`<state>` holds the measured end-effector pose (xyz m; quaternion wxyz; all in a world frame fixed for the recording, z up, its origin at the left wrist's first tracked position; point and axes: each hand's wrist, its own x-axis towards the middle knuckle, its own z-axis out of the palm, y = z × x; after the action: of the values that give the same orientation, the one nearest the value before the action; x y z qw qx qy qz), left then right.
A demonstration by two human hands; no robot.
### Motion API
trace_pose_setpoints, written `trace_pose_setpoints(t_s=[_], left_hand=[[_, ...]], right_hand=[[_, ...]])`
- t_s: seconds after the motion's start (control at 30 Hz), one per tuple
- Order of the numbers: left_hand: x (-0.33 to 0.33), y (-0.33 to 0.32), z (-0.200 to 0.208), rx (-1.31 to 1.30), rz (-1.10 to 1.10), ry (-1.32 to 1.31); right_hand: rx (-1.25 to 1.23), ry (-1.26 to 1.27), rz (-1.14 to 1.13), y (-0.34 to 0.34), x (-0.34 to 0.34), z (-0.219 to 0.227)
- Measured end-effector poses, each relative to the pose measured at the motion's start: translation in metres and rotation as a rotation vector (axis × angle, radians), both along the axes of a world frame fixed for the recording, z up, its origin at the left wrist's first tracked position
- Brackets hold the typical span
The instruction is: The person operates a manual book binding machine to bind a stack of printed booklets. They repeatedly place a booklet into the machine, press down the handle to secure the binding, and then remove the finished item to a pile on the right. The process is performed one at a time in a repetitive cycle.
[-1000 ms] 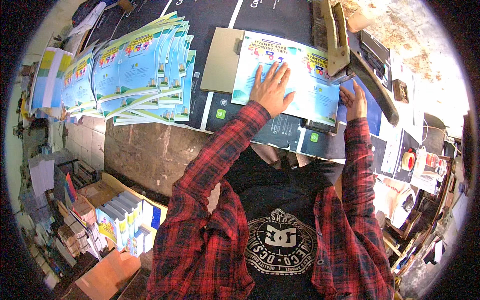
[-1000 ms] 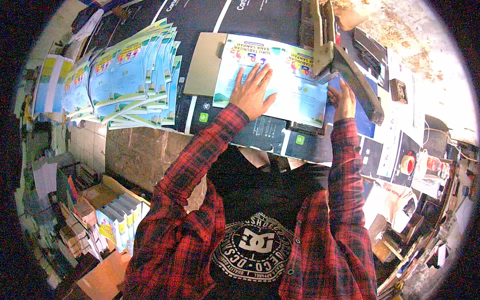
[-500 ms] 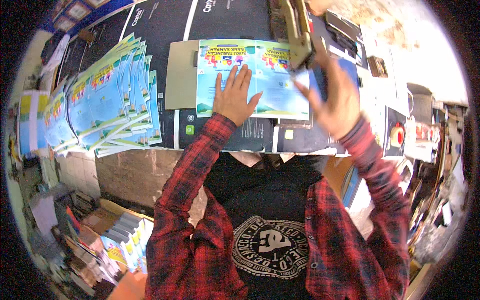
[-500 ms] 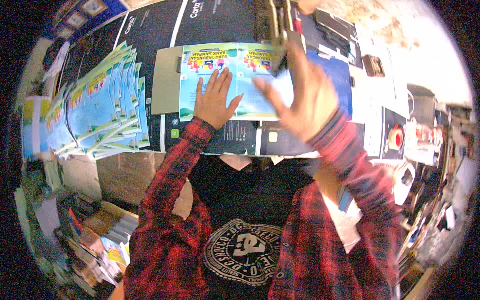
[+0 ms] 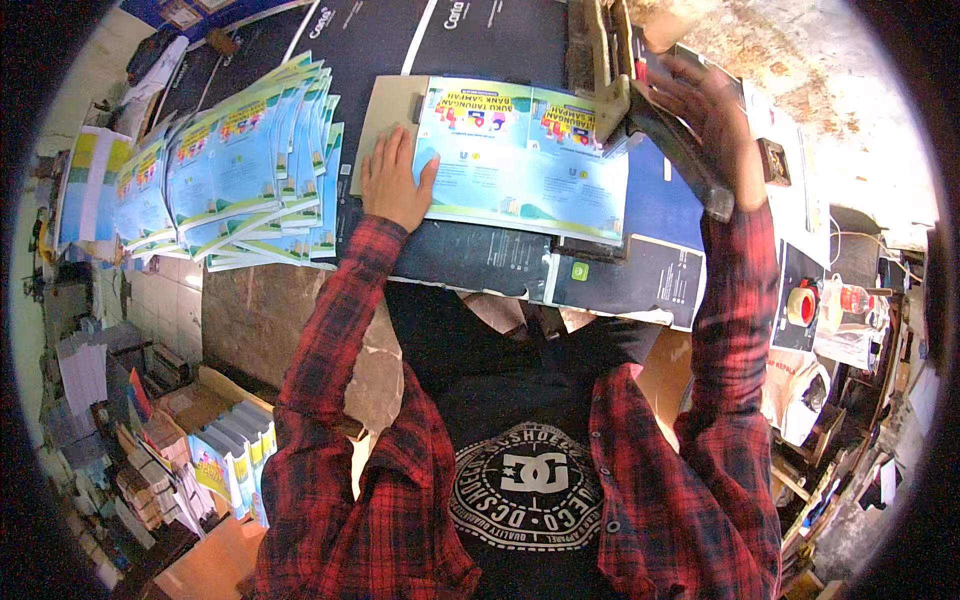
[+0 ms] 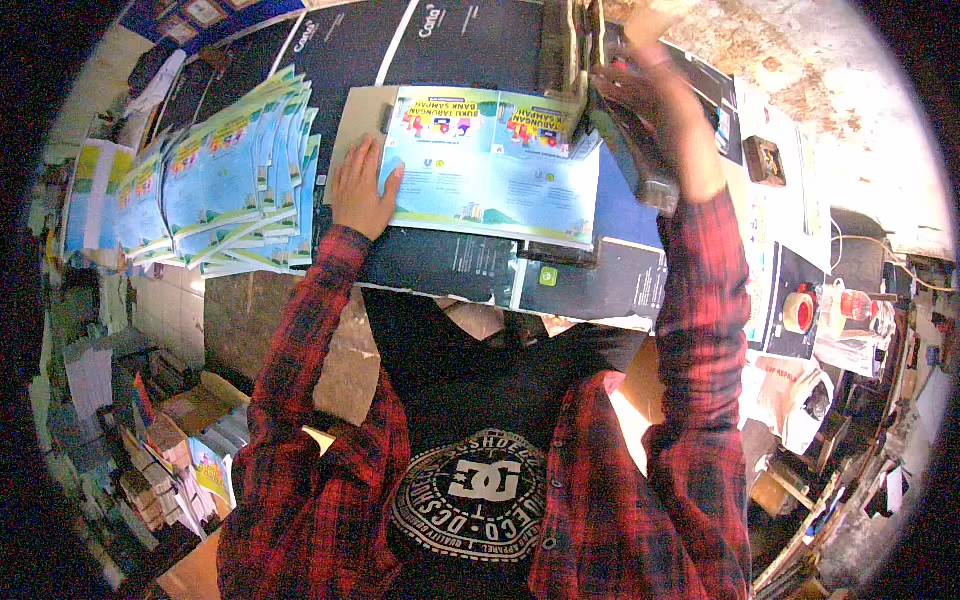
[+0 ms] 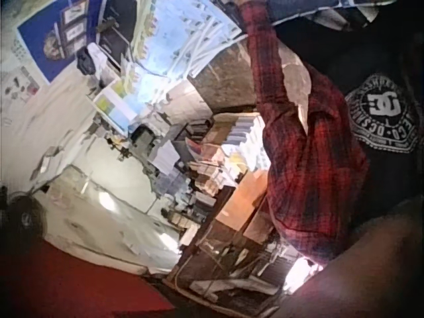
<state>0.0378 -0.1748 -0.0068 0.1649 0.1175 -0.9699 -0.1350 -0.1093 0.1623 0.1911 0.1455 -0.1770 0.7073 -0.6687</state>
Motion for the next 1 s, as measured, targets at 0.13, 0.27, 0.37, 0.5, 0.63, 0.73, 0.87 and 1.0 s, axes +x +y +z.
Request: trace_pose_setpoints(t_s=[0.13, 0.27, 0.37, 0.5, 0.63, 0.73, 0.87, 1.0], left_hand=[[-0.031, 0.028, 0.004, 0.185, 0.198, 0.046], [-0.03, 0.048, 0.022, 0.653, 0.37, 0.096], [-0.013, 0.03, 0.025, 1.058, 0.242, 0.34], [-0.002, -0.084, 0.094, 0.856, 0.129, 0.352], [0.06, -0.331, 0.136, 0.108, 0.47, 0.304], [0.086, -0.372, 0.2, 0.163, 0.606, 0.592], [0.068, -0.201, 0.206, 0.403, 0.142, 0.541], [0.04, -0.006, 0.137, 0.646, -0.211, 0.291]], right_hand=[[0.418, 0.554, -0.487, 0.035, -0.032, -0.096], [0.534, 0.141, -0.531, 0.047, 0.037, -0.203], [0.29, 0.082, -0.509, 0.042, 0.089, -0.181], [0.318, 0.262, -0.53, 0.079, 0.108, -0.162], [0.203, 0.163, -0.423, 0.112, 0.126, -0.169], [0.201, 0.162, -0.469, 0.105, 0.159, -0.168], [0.275, 0.105, -0.275, 0.044, 0.209, -0.122], [0.244, 0.152, -0.024, -0.026, 0.226, -0.088]])
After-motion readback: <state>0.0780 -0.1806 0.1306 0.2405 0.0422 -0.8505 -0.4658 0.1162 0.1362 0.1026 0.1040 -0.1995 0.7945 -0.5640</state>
